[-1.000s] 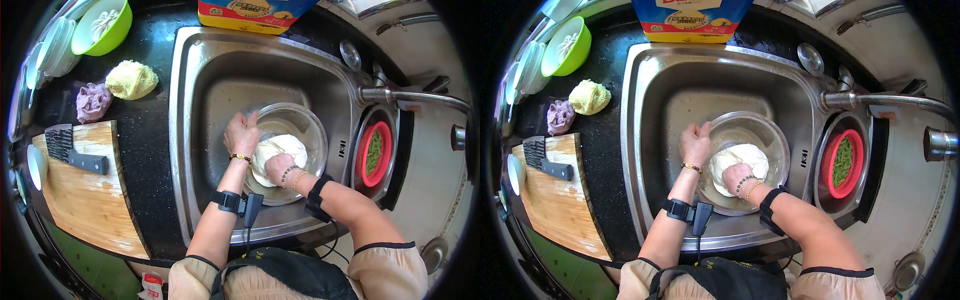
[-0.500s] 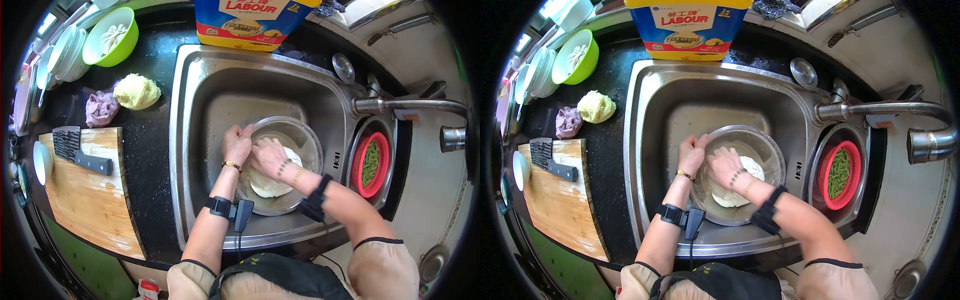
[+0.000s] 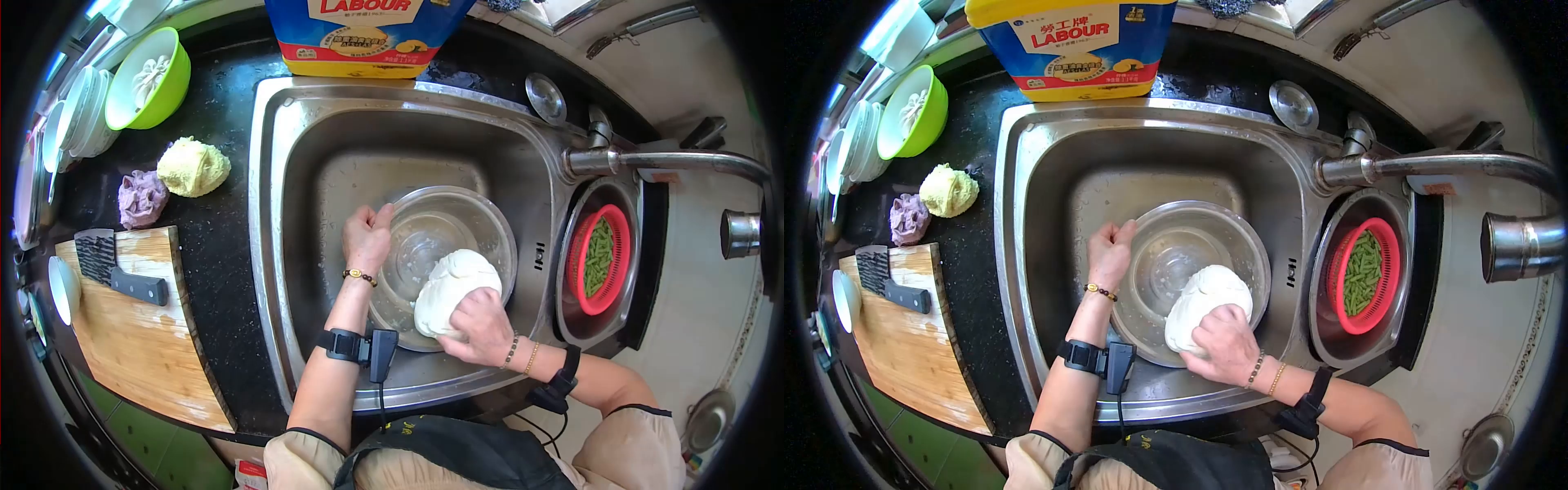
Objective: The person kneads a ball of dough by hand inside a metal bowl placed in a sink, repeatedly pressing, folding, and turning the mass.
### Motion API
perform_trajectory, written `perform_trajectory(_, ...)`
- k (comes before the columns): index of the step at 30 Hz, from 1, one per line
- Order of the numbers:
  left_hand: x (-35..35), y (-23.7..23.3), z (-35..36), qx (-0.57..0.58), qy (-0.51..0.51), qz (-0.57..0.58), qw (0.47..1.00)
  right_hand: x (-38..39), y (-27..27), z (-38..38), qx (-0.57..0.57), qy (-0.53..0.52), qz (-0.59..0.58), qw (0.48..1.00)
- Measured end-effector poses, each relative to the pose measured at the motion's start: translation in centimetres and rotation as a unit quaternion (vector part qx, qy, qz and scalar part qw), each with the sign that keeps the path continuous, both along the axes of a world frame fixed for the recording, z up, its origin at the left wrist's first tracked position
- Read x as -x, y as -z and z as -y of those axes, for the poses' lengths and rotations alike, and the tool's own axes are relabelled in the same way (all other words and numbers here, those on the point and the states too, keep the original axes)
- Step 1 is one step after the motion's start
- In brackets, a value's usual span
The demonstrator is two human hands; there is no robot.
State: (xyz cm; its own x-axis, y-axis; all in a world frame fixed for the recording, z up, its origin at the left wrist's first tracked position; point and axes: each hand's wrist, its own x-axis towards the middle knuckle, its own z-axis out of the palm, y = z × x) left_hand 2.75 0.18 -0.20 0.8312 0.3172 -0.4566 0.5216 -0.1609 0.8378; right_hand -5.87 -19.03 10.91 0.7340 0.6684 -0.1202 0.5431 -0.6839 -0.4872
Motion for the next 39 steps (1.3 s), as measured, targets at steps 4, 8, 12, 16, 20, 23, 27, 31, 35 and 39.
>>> perform_trajectory(4, 0.2, 0.4, -0.1, -0.002, 0.002, -0.005, 1.0, -0.4, 2.2, -1.0, 0.06, 0.023, 0.022, 0.998)
perform_trajectory(8, 0.2, 0.1, -0.1, -0.009, 0.003, -0.02, 1.0, -1.1, 3.0, -3.4, 0.076, -0.01, 0.058, 0.995)
perform_trajectory(12, 0.0, -0.6, -0.1, -0.019, 0.018, -0.04, 0.999, -0.7, 3.4, -2.5, 0.075, -0.043, 0.078, 0.993)
perform_trajectory(16, -0.1, -0.8, -0.1, -0.028, 0.031, -0.073, 0.996, -0.8, 4.9, -3.2, 0.068, -0.086, 0.085, 0.99)
perform_trajectory(20, 0.0, -2.0, -0.2, -0.026, 0.029, -0.077, 0.996, -0.9, 6.4, -3.6, 0.055, -0.126, 0.089, 0.987)
perform_trajectory(23, -0.1, -2.4, -0.2, -0.041, 0.028, -0.072, 0.996, -1.3, 7.4, -4.0, 0.046, -0.136, 0.093, 0.985)
perform_trajectory(27, 0.1, -2.0, 0.2, -0.069, 0.027, -0.068, 0.995, -1.5, 8.3, -4.4, 0.055, -0.138, 0.076, 0.986)
perform_trajectory(31, 0.4, -1.3, 0.4, -0.097, 0.015, -0.026, 0.995, -2.1, 9.2, -4.8, 0.048, -0.136, 0.068, 0.987)
perform_trajectory(35, 0.3, -1.7, 0.3, -0.077, 0.026, -0.054, 0.995, -2.5, 10.4, -4.9, 0.037, -0.132, 0.064, 0.988)
perform_trajectory(39, 0.3, -2.0, 0.3, -0.074, 0.023, -0.075, 0.994, -2.9, 11.2, -5.5, 0.021, -0.12, 0.066, 0.99)
